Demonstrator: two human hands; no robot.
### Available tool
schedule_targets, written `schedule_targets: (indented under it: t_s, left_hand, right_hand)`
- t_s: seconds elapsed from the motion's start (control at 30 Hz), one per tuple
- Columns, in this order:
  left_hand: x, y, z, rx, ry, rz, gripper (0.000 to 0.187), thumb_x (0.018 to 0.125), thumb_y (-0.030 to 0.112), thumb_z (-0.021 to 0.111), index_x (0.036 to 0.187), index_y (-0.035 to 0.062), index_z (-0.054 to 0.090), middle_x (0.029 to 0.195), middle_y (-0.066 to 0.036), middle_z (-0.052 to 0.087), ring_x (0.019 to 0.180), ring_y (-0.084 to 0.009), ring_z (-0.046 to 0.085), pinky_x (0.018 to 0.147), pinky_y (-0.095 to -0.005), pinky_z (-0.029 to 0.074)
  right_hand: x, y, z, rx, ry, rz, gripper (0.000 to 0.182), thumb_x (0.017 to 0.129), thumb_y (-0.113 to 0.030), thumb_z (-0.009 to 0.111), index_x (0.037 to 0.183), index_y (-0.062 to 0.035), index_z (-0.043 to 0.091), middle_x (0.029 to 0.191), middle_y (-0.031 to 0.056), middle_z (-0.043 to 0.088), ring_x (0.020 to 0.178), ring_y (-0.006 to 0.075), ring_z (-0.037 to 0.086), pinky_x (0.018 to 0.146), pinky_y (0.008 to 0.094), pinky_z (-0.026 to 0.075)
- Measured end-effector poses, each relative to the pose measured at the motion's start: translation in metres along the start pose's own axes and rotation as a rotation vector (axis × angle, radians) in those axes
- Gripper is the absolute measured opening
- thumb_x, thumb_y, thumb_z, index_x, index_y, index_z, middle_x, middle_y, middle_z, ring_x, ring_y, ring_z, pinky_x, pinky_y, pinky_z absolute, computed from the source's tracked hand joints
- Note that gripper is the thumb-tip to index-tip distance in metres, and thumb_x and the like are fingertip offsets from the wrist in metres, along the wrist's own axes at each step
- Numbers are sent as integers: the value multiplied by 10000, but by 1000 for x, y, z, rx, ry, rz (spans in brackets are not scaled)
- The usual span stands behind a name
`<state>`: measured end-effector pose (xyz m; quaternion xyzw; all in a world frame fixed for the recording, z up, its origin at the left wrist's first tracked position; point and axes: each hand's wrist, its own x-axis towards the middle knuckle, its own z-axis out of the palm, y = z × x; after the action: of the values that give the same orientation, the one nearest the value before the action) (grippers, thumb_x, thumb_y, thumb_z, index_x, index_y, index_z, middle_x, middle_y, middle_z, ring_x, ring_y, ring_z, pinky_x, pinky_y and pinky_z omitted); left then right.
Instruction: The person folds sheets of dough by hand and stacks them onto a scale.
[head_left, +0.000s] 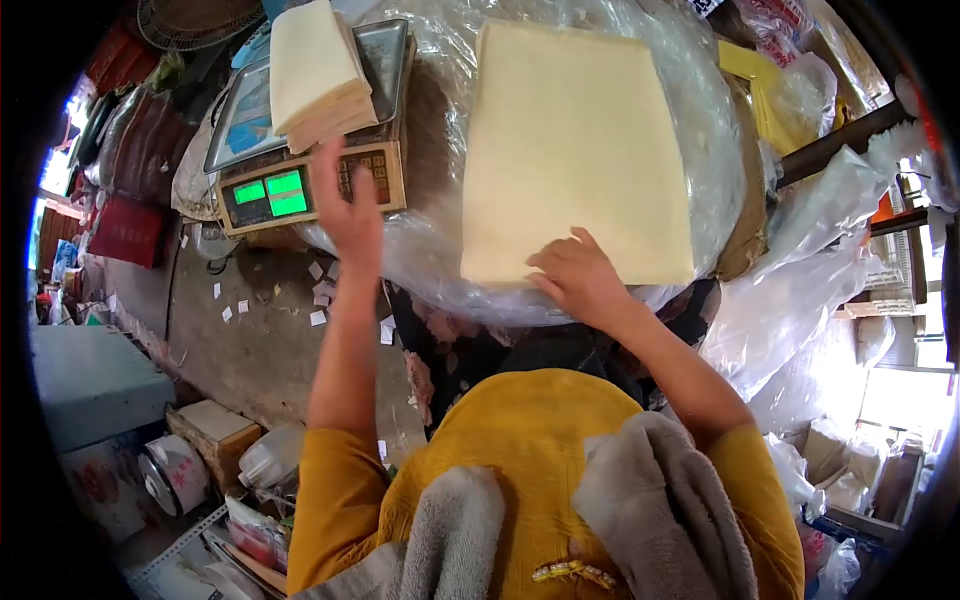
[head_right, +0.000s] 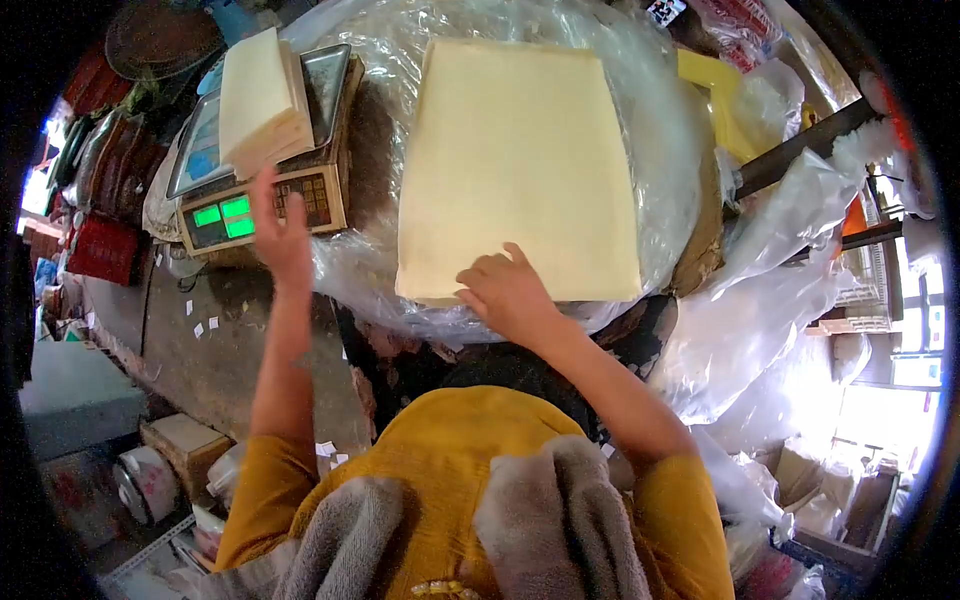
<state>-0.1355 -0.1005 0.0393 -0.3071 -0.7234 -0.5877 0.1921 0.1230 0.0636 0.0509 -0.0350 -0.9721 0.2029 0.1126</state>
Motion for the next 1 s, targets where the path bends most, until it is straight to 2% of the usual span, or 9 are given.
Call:
schedule_targets:
  t_s: [0.23,0.47,0.5,0.6,0.67,0.73,0.77,0.87,1.0]
  left_hand:
    - [-96,12,22,-318,-192,-379,464,832,55,611,1279,-17,507,1352,-162,474,1289,-278,407,1096,-370,276]
    - [-113,37,47,362,-477,137,617,761,56,663,1338,63,447,1444,-173,346,1387,-334,251,1125,-450,234]
    - [-109,37,48,414,-574,279,557,739,27,645,1276,63,503,1428,-161,365,1364,-380,271,1112,-455,260]
    - [-102,39,67,11,-911,154,482,763,43,651,1230,41,531,1425,-145,373,1339,-418,289,1096,-467,275]
    - [-97,57,85,45,-783,55,517,805,97,650,1290,41,481,1433,-187,352,1324,-453,288,1085,-476,279]
    - [-101,58,107,39,-574,56,568,810,105,637,1340,45,439,1447,-203,332,1337,-456,267,1088,-478,269]
    - [-101,59,112,46,-541,149,609,844,230,621,1390,71,403,1476,-211,283,1345,-491,221,1084,-535,241]
    - [-105,71,110,471,-737,306,605,872,364,562,1391,91,416,1477,-214,285,1348,-514,193,1073,-603,200]
    - [-108,69,110,429,-727,292,586,872,408,529,1369,107,450,1474,-209,293,1348,-525,184,1068,-628,176]
  right_hand:
    - [23,6,19,-140,-163,-85,68,797,-143,614,801,-77,632,778,74,598,893,254,586,909,442,411]
    - [28,46,-10,667,328,681,228,856,-219,593,802,-2,637,815,73,664,706,206,619,643,385,486]
    - [23,65,-16,702,283,751,327,868,-329,636,990,-26,658,980,105,672,886,207,633,753,385,492]
    - [6,62,-2,253,197,158,484,857,-362,653,1210,-41,576,1179,155,612,1095,259,581,874,386,472]
    - [4,35,1,-49,294,49,346,859,-220,645,1165,-63,610,1178,185,604,934,326,633,843,387,505]
    - [-1,47,0,262,77,253,491,928,-311,529,1343,-57,462,1299,202,530,1194,336,513,985,423,415]
    - [4,61,-3,100,-131,356,388,946,-255,478,1288,-79,527,1215,195,585,1099,345,571,956,425,436]
    - [26,112,-36,11,76,360,313,937,-247,466,1153,-77,615,1081,177,637,964,346,617,888,417,472]
    - [85,104,-200,-163,468,184,200,877,-202,524,993,-101,652,949,171,654,819,363,636,727,431,514]
